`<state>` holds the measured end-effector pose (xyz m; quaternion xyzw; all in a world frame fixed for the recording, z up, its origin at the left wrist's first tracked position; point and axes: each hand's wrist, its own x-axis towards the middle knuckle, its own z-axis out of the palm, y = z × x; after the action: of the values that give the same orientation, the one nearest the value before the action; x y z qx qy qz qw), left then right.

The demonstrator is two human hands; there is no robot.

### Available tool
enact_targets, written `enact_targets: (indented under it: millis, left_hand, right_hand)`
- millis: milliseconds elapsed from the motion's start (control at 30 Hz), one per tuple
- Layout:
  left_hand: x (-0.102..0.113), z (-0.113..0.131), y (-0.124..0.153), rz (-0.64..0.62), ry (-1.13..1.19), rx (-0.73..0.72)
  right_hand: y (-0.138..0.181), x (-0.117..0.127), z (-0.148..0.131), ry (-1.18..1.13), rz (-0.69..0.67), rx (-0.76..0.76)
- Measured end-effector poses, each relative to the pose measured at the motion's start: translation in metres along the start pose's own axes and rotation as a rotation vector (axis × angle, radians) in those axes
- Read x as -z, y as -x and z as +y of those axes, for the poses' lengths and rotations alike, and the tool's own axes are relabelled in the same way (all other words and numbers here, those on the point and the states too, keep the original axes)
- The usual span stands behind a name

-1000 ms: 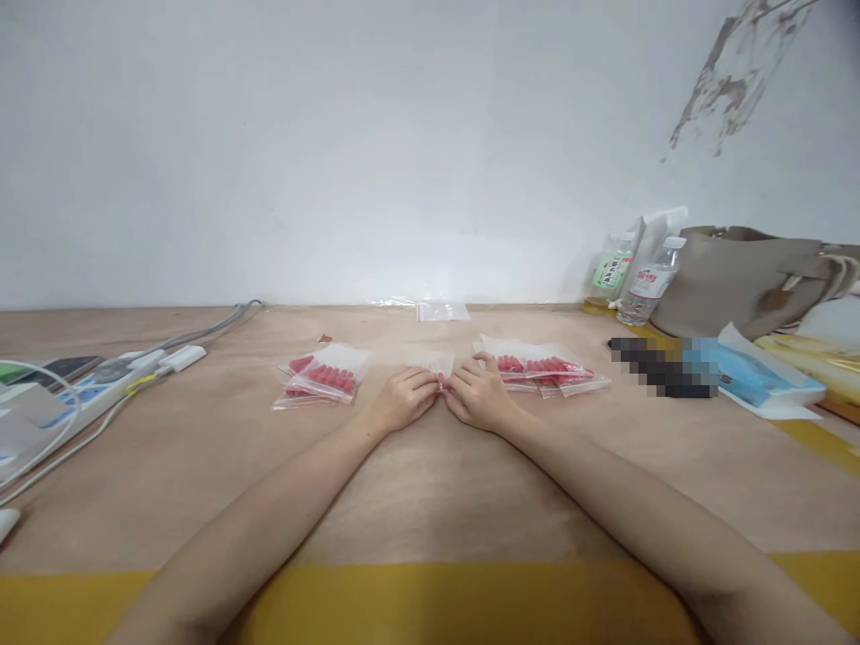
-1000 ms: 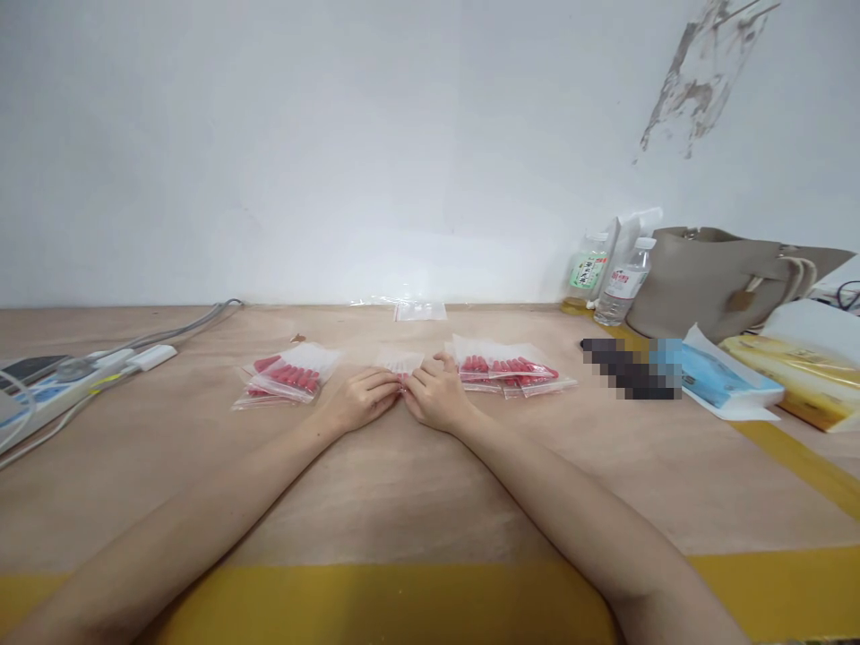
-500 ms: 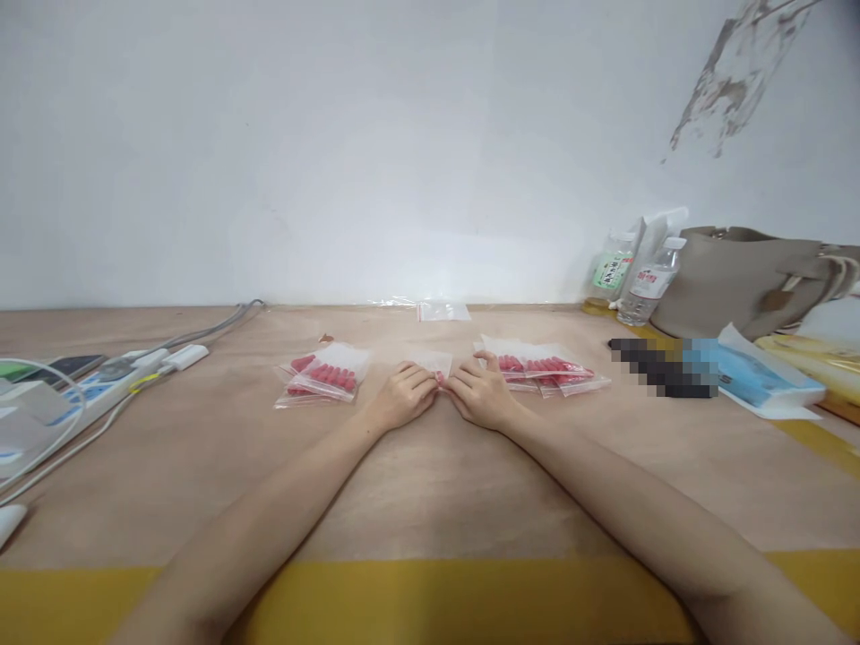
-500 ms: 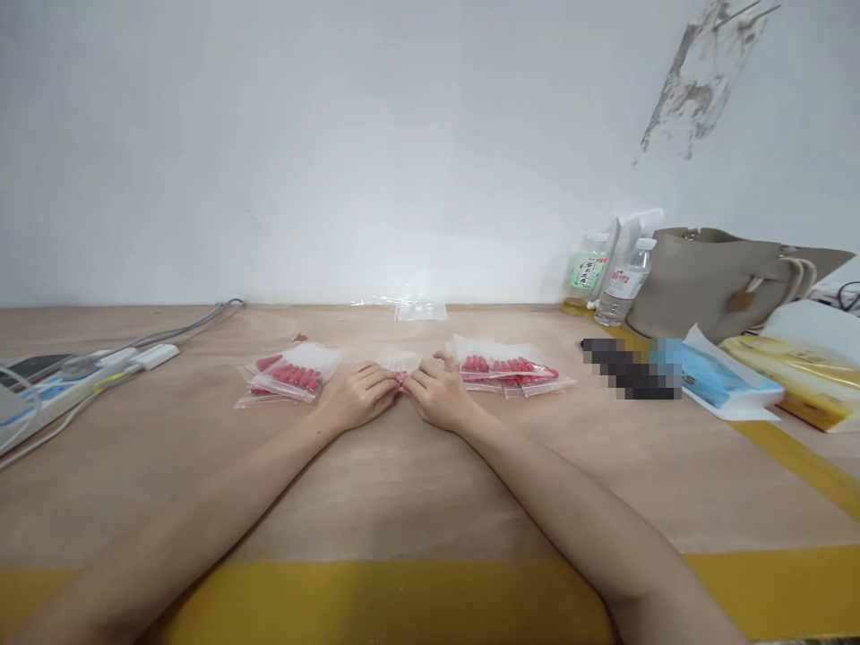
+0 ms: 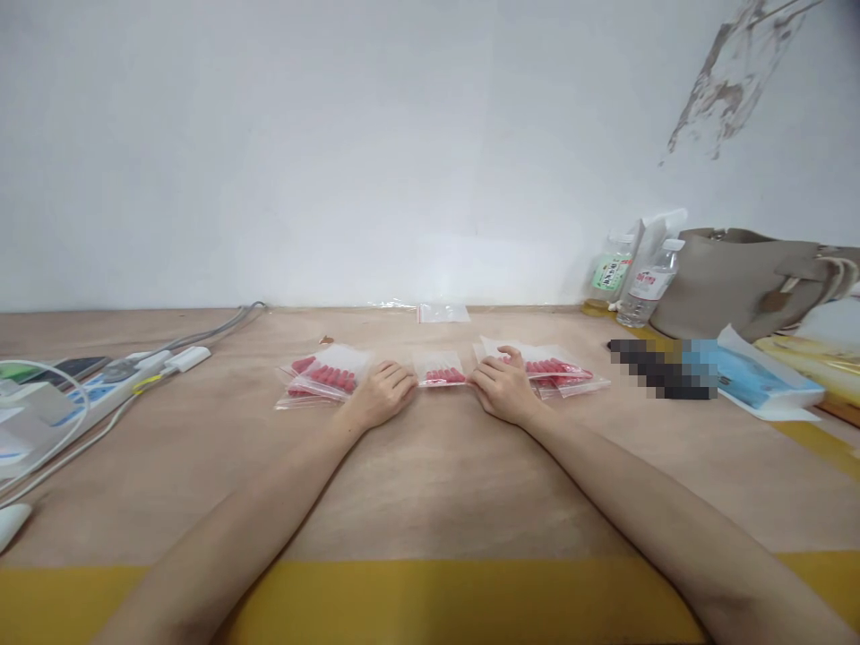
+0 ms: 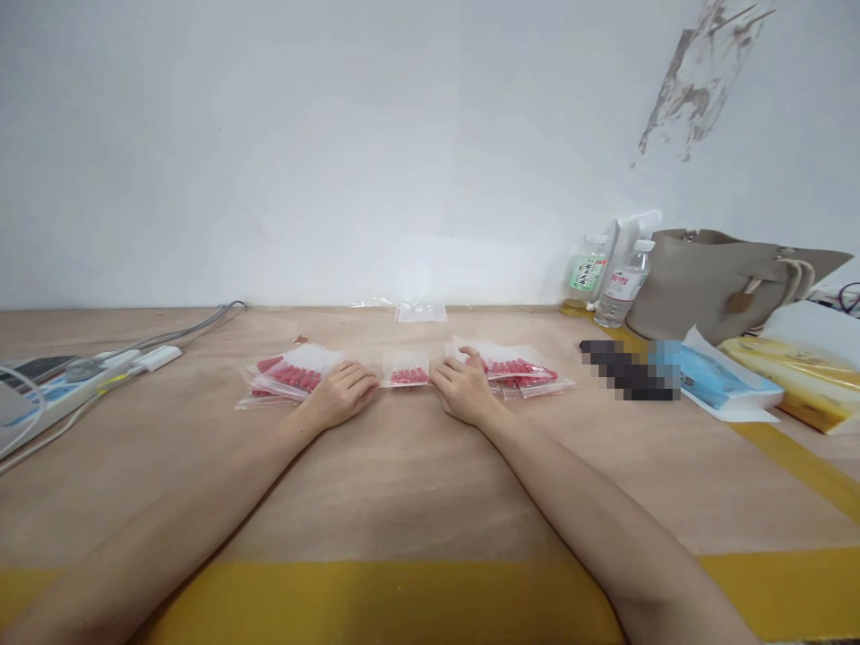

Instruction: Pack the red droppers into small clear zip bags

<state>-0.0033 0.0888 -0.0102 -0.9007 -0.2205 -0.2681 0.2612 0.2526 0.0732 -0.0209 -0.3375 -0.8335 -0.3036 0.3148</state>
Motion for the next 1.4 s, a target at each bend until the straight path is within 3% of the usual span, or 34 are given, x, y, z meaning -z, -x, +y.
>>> enact_targets:
  millis: [233, 367, 467, 600, 767, 867, 1000, 1133, 1267, 1400]
  left_hand:
    - [-0.004, 0.002, 0.004, 0.009, 0.020, 0.037]
    - [0.003, 0.009, 0.000, -0.019, 0.072, 0.034]
    - [0.016, 0.001, 0.002, -0.082, 0.087, 0.181]
    - [0.036, -0.032, 0.016, -0.364, 0.026, 0.439]
    - [0.061, -0.068, 0.033, -0.743, 0.137, 0.698]
    - [0.071, -0.079, 0.038, -0.837, 0.250, 0.700]
    - [0.071, -0.088, 0.042, -0.864, 0.289, 0.689]
    - [0.063, -0.080, 0.033, -0.825, 0.383, 0.623]
    - [0.047, -0.050, 0.012, -0.768, 0.404, 0.584]
    - [0.040, -0.030, 0.000, -0.803, 0.174, 0.668]
  right_hand:
    - [-0.008, 0.003, -0.011, -0.080, -0.099, -0.024]
    - [-0.015, -0.009, -0.023, -0.058, -0.193, -0.083]
    - [-0.016, -0.021, -0.025, -0.060, -0.245, -0.107]
    - [-0.014, -0.019, -0.010, -0.036, -0.131, -0.064]
    - [-0.007, 0.008, 0.030, -0.001, 0.023, -0.073]
    - [0.011, 0.022, 0.051, 0.032, 0.002, -0.096]
    - [0.041, 0.035, 0.057, 0.113, -0.145, -0.121]
    - [0.040, 0.047, 0.043, 0.104, -0.170, -0.193]
    - [0.013, 0.046, 0.015, 0.023, -0.131, -0.176]
    - [-0.012, 0.028, -0.020, -0.095, -0.197, -0.071]
